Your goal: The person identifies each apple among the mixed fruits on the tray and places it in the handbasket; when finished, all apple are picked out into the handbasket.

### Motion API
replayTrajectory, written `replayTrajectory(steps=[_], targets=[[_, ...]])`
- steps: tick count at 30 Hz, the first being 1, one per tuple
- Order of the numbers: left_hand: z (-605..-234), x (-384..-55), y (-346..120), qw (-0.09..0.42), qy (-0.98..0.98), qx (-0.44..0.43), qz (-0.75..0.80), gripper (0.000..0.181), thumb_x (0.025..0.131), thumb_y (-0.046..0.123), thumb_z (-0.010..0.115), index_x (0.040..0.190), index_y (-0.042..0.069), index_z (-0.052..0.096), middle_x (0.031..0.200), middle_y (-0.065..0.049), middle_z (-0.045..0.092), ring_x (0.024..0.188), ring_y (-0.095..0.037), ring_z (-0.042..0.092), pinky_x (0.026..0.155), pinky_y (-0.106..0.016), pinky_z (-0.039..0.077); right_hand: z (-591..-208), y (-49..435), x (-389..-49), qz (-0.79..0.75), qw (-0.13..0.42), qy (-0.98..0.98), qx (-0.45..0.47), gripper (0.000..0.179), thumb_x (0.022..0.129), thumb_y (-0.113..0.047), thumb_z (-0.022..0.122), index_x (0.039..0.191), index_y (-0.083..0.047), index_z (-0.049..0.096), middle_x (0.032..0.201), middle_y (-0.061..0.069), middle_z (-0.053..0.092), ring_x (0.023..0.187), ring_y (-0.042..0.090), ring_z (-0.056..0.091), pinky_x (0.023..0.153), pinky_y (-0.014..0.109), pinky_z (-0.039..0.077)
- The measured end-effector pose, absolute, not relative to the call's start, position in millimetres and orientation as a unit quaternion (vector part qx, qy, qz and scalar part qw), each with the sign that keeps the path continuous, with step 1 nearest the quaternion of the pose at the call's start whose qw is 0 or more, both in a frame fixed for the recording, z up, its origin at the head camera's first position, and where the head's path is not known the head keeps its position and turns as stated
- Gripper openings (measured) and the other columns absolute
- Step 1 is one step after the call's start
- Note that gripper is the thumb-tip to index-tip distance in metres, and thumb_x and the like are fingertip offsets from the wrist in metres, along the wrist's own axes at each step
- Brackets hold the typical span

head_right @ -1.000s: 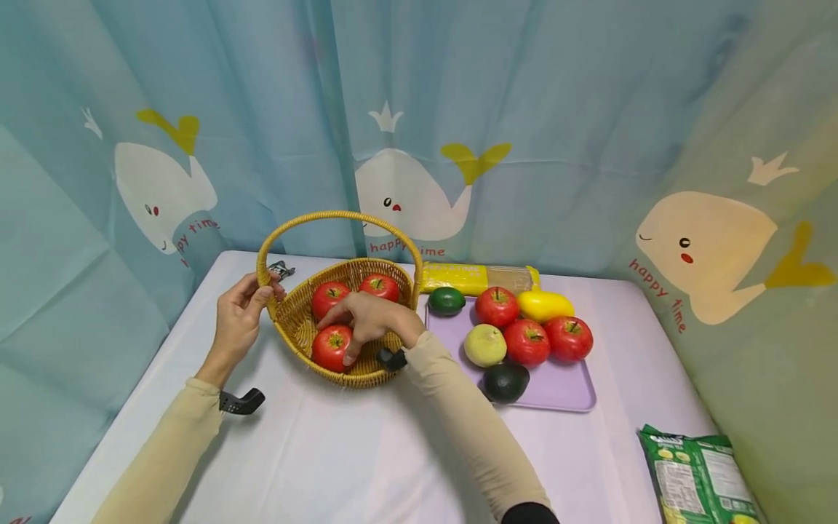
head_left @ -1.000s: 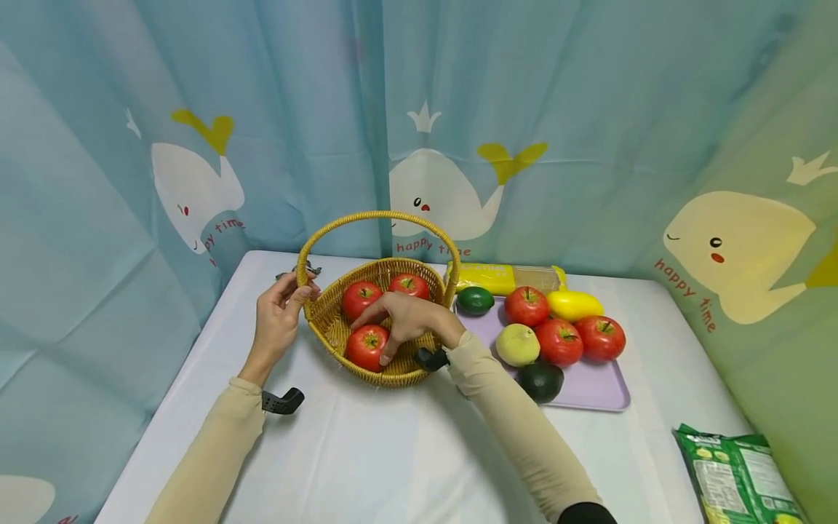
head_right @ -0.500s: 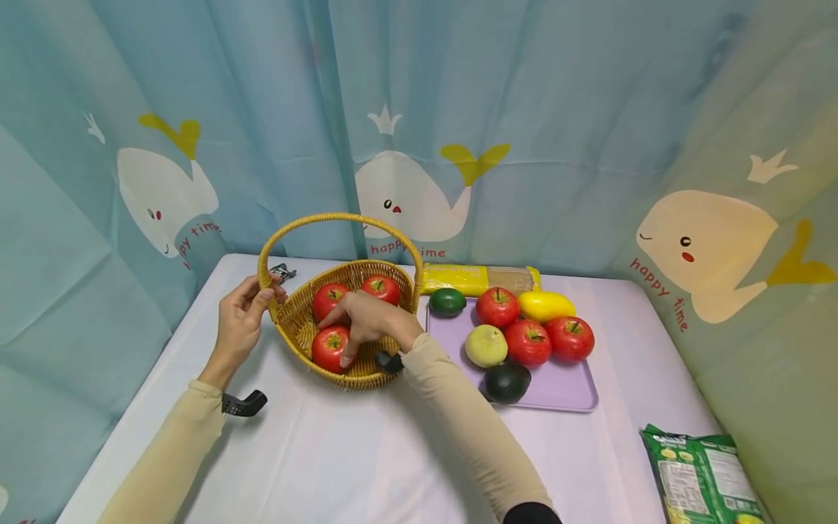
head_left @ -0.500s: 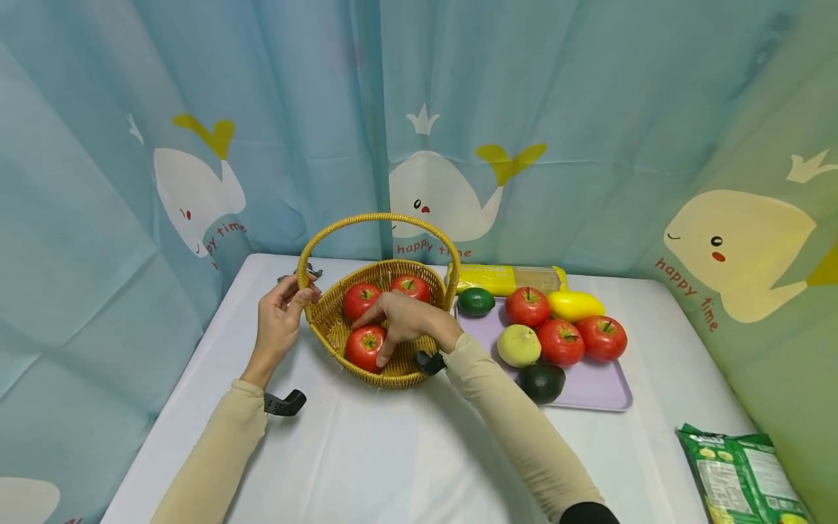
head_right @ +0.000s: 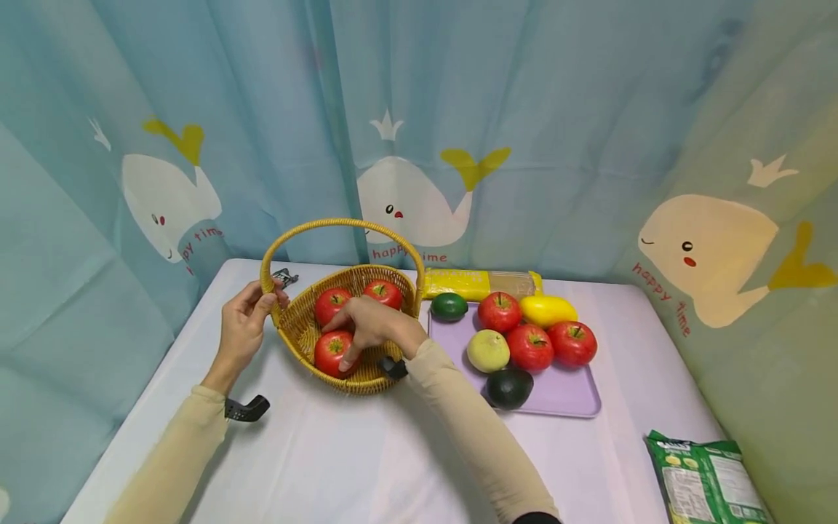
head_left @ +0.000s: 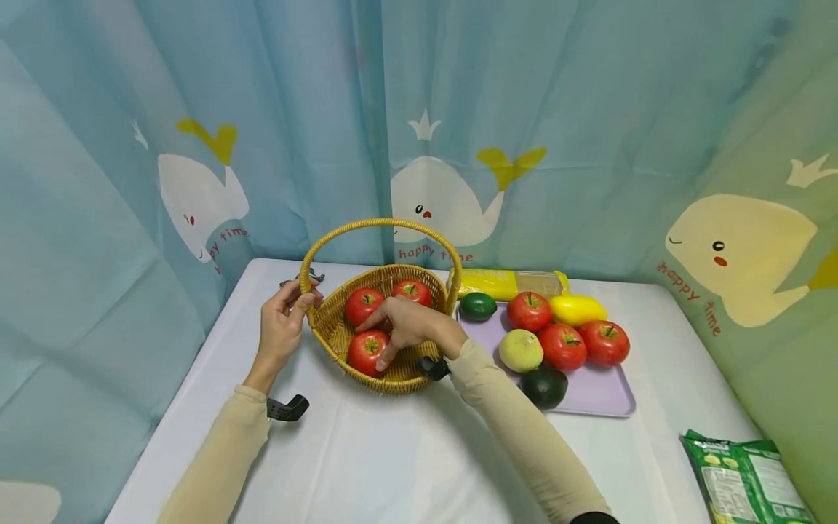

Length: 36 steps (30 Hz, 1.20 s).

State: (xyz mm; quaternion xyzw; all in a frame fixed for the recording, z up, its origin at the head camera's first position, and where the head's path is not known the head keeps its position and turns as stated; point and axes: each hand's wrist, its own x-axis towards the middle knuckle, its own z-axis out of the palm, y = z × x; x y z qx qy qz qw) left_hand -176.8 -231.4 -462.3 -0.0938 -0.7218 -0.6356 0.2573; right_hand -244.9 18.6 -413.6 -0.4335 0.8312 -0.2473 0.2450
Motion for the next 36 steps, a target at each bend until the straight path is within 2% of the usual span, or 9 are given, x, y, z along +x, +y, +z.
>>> replayTrajectory(steps=[3, 8, 14, 17, 20, 24, 28, 32, 36], targets=[[-464, -176, -230, 0.255, -0.72, -0.092, -0.638, 0.021, 0.106, 0.003, 0.061, 0.122, -0.01, 0.068, 0.101, -0.019, 0.072, 0.093, -0.012, 0.073, 0.088, -0.02, 0.061, -415, 21, -244, -0.243, 0.246, 0.832, -0.434, 0.07, 0.071, -0.028, 0.101, 0.135, -0.019, 0.075, 0.132, -0.007, 0.075, 0.105, 0.011, 0.06, 0.096, 0.027, 0.057], [-463, -176, -229, 0.257, -0.718, -0.092, -0.641, 0.021, 0.106, 0.005, 0.062, 0.122, -0.008, 0.068, 0.1, -0.015, 0.071, 0.092, -0.014, 0.072, 0.088, -0.021, 0.061, -413, 25, -244, -0.248, 0.247, 0.831, -0.434, 0.071, 0.072, -0.029, 0.101, 0.137, -0.018, 0.074, 0.134, -0.007, 0.074, 0.108, 0.017, 0.062, 0.099, 0.03, 0.057], [-462, -176, -229, 0.255, -0.72, -0.09, -0.639, 0.021, 0.106, 0.005, 0.062, 0.122, -0.008, 0.068, 0.1, -0.007, 0.073, 0.093, -0.011, 0.073, 0.088, -0.02, 0.061, -408, 36, -240, -0.267, 0.223, 0.828, -0.44, 0.066, 0.076, -0.029, 0.098, 0.137, -0.018, 0.074, 0.125, -0.006, 0.078, 0.092, 0.024, 0.056, 0.078, 0.024, 0.049], [-463, -176, -230, 0.255, -0.72, -0.09, -0.64, 0.022, 0.106, 0.004, 0.062, 0.122, -0.01, 0.068, 0.099, 0.0, 0.073, 0.093, -0.009, 0.072, 0.088, -0.019, 0.061, -404, 48, -236, -0.291, 0.212, 0.821, -0.444, 0.063, 0.078, -0.028, 0.097, 0.136, -0.015, 0.074, 0.126, -0.002, 0.078, 0.101, 0.023, 0.068, 0.086, 0.026, 0.057], [-464, -175, -230, 0.256, -0.721, -0.093, -0.637, 0.023, 0.106, 0.003, 0.061, 0.123, -0.013, 0.066, 0.099, 0.003, 0.072, 0.093, -0.008, 0.072, 0.089, -0.018, 0.06, -402, 65, -230, -0.336, 0.199, 0.803, -0.451, 0.06, 0.081, -0.024, 0.095, 0.134, -0.01, 0.074, 0.134, 0.003, 0.075, 0.12, 0.025, 0.073, 0.103, 0.038, 0.061], [-464, -173, -229, 0.255, -0.722, -0.094, -0.636, 0.024, 0.106, 0.002, 0.06, 0.123, -0.014, 0.066, 0.099, -0.003, 0.073, 0.093, -0.009, 0.072, 0.089, -0.018, 0.06, -406, 93, -220, -0.408, 0.177, 0.776, -0.447, 0.052, 0.083, -0.021, 0.093, 0.13, -0.007, 0.076, 0.132, 0.008, 0.075, 0.12, 0.025, 0.074, 0.103, 0.048, 0.061], [-465, -171, -229, 0.254, -0.723, -0.087, -0.637, 0.023, 0.106, 0.001, 0.062, 0.122, -0.013, 0.067, 0.099, -0.01, 0.074, 0.093, -0.009, 0.073, 0.087, -0.019, 0.06, -408, 126, -208, -0.456, 0.161, 0.771, -0.415, 0.047, 0.084, -0.02, 0.092, 0.128, -0.012, 0.078, 0.127, 0.006, 0.078, 0.114, 0.02, 0.076, 0.096, 0.05, 0.064], [-465, -172, -229, 0.257, -0.721, -0.087, -0.638, 0.022, 0.106, 0.003, 0.062, 0.122, -0.011, 0.068, 0.1, -0.018, 0.073, 0.093, -0.01, 0.073, 0.087, -0.02, 0.061, -403, 160, -200, -0.476, 0.127, 0.775, -0.395, 0.045, 0.085, -0.015, 0.091, 0.128, -0.009, 0.078, 0.126, 0.011, 0.078, 0.11, 0.025, 0.077, 0.092, 0.047, 0.065], [-463, -173, -228, 0.261, -0.717, -0.094, -0.639, 0.023, 0.106, 0.003, 0.062, 0.122, -0.012, 0.067, 0.101, -0.025, 0.071, 0.093, -0.012, 0.073, 0.086, -0.021, 0.061, -399, 195, -194, -0.485, 0.086, 0.788, -0.37, 0.047, 0.085, -0.01, 0.091, 0.129, -0.007, 0.076, 0.125, 0.013, 0.078, 0.106, 0.022, 0.078, 0.091, 0.042, 0.066]])
